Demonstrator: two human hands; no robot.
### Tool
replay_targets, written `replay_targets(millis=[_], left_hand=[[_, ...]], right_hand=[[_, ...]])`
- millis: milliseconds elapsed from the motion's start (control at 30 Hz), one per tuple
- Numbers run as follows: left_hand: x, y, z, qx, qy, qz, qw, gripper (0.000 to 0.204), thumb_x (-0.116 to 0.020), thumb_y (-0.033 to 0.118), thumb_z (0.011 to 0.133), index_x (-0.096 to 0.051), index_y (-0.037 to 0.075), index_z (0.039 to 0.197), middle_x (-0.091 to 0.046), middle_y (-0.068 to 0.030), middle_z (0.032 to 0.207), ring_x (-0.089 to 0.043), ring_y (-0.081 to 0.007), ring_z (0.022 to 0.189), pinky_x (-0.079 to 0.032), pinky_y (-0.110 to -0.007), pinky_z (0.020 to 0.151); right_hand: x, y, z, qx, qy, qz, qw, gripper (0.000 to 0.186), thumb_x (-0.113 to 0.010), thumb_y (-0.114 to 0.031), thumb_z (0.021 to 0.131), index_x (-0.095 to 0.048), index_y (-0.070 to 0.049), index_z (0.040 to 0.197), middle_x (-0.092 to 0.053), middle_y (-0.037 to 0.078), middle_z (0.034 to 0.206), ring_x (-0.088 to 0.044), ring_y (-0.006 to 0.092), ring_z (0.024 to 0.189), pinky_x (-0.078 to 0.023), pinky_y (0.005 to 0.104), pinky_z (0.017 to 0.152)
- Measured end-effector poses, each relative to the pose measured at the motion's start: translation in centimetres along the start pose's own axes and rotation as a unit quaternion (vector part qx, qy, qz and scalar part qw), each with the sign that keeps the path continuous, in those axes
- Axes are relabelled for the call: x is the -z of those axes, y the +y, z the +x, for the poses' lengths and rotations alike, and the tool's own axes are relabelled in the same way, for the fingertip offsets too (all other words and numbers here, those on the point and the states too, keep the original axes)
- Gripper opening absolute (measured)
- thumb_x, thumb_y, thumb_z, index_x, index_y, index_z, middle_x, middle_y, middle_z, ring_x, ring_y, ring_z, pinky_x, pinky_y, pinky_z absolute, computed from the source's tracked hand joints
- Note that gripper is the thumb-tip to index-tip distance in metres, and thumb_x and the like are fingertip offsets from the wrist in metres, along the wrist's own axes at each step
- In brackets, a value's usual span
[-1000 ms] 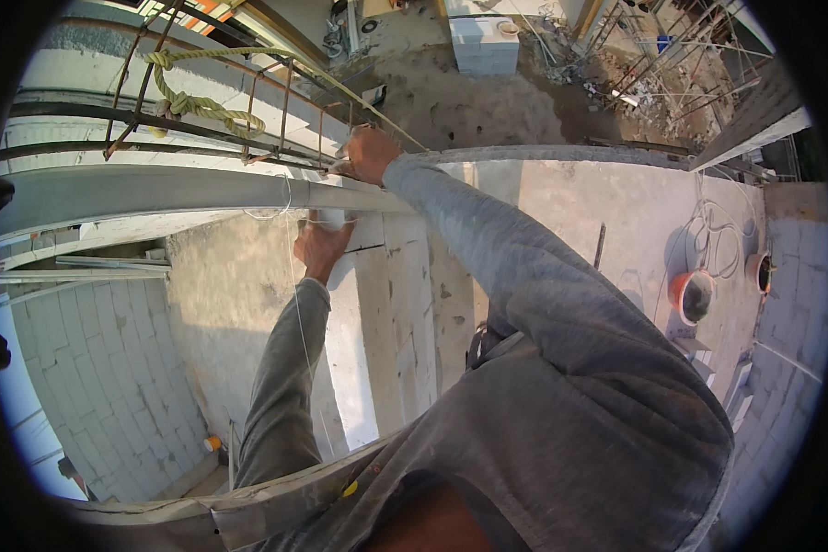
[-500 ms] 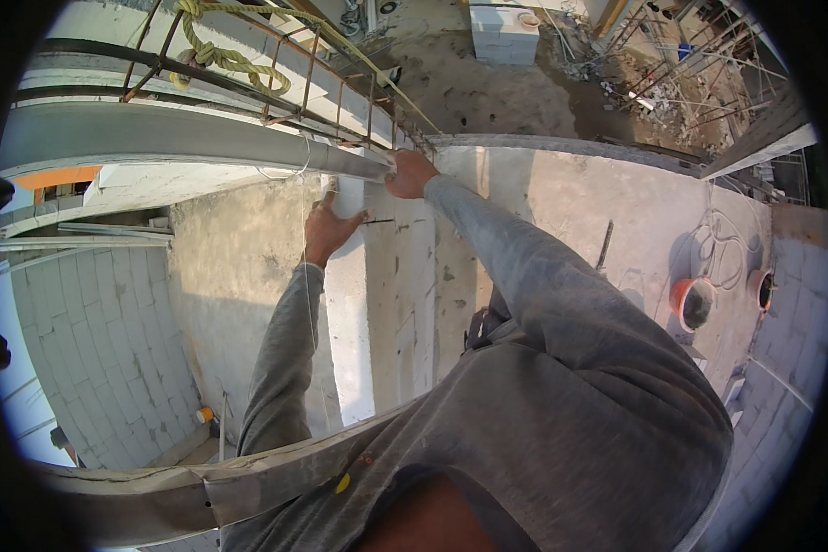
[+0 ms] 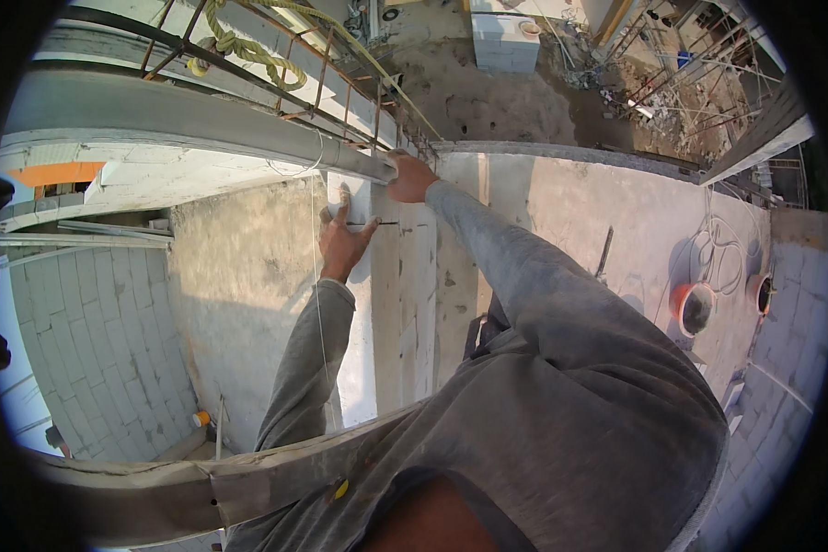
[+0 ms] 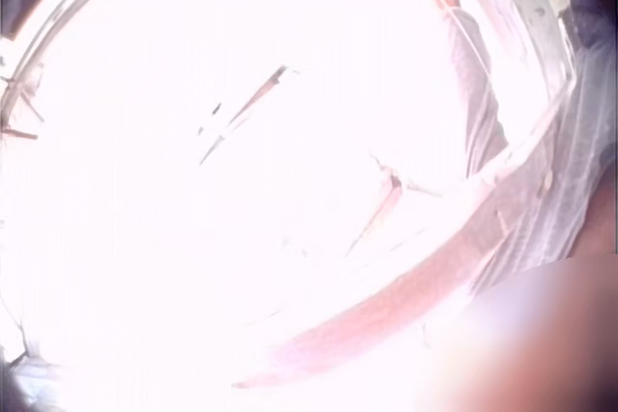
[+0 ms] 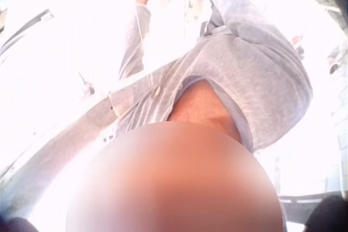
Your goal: The person applies mortar to the edges of white aerated concrete blocks using a trowel, then places and adjusts the blocks on a rooftop wall. The person uses a hammer to tap the blocks into position and a tape measure to check alignment.
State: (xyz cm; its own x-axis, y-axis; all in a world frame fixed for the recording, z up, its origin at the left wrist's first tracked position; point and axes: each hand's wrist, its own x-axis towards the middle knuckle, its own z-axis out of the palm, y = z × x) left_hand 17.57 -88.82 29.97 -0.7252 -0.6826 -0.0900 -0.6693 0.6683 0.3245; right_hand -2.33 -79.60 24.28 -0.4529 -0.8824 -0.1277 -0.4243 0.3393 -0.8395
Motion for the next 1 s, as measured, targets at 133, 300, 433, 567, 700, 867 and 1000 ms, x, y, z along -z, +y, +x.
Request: replay_targets(millis=[133,300,433,567,700,867,1000], left_hand=[[-0.3,-0.3,0.2,0.002,-0.011,-0.006,1.000,0.102,-0.084,0.051,0.076,-0.033,0.031,0.162,-0.046,-0.0368,0.144,-0.054,-0.0506,0.128,-0.049,-0.051,0.104],[0.5,0.2,0.2,0.056,-0.067,-0.047,0.995,0.102,-0.084,0.051,0.076,-0.032,0.032,0.162,-0.045,-0.0375,0.145,-0.053,-0.0511,0.130,-0.049,-0.051,0.104],[0.5,0.5,0.2,0.040,-0.049,-0.040,0.997,0.102,-0.085,0.049,0.076,-0.032,0.033,0.162,-0.046,-0.0361,0.144,-0.054,-0.0504,0.128,-0.050,-0.050,0.103],[0.2,0.3,0.2,0.045,-0.046,-0.034,0.997,0.102,-0.086,0.047,0.075,-0.033,0.033,0.161,-0.048,-0.0343,0.141,-0.057,-0.0486,0.125,-0.051,-0.049,0.101],[0.4,0.2,0.2,0.026,-0.028,-0.022,0.999,0.101,-0.086,0.047,0.075,-0.035,0.034,0.160,-0.050,-0.0332,0.139,-0.059,-0.0471,0.122,-0.053,-0.049,0.099],[0.7,0.6,0.2,0.026,-0.018,-0.007,0.999,0.096,-0.086,0.040,0.075,-0.040,0.027,0.158,-0.059,-0.0287,0.135,-0.061,-0.0437,0.121,-0.052,-0.048,0.099],[0.6,0.4,0.3,0.034,-0.030,-0.017,0.999,0.096,-0.086,0.041,0.075,-0.041,0.026,0.158,-0.058,-0.0275,0.137,-0.058,-0.0425,0.126,-0.050,-0.048,0.102]], right_hand=[[2.0,0.2,2.3,-0.020,-0.058,0.054,0.997,0.071,-0.062,-0.015,0.076,-0.054,-0.005,0.146,-0.057,0.028,0.140,-0.055,0.0391,0.131,-0.044,0.0405,0.111],[2.2,1.4,3.1,0.002,-0.063,0.046,0.997,0.060,-0.060,-0.014,0.078,-0.063,-0.006,0.137,-0.063,0.024,0.135,-0.059,0.0338,0.128,-0.044,0.0386,0.110],[1.2,3.8,5.2,-0.079,0.031,0.172,0.981,0.048,-0.055,-0.013,0.082,-0.067,-0.003,0.128,-0.069,0.020,0.127,-0.063,0.0313,0.122,-0.045,0.0404,0.107],[0.8,6.9,9.1,0.046,-0.058,0.029,0.997,0.037,-0.046,-0.014,0.095,-0.065,-0.002,0.123,-0.068,0.019,0.125,-0.064,0.0303,0.118,-0.047,0.0440,0.103],[-1.1,7.8,13.0,-0.003,-0.071,0.006,0.997,0.043,-0.033,-0.027,0.108,-0.054,-0.003,0.135,-0.062,0.019,0.137,-0.063,0.0324,0.121,-0.048,0.0461,0.102],[-3.3,8.9,14.2,-0.015,-0.152,0.075,0.985,0.048,-0.037,-0.038,0.107,-0.061,-0.005,0.130,-0.066,0.013,0.132,-0.065,0.0274,0.114,-0.050,0.0421,0.097],[-3.5,9.9,15.3,0.062,-0.139,-0.015,0.988,0.044,-0.044,-0.041,0.107,-0.070,-0.006,0.113,-0.072,0.006,0.104,-0.063,0.0203,0.092,-0.047,0.0370,0.083]])
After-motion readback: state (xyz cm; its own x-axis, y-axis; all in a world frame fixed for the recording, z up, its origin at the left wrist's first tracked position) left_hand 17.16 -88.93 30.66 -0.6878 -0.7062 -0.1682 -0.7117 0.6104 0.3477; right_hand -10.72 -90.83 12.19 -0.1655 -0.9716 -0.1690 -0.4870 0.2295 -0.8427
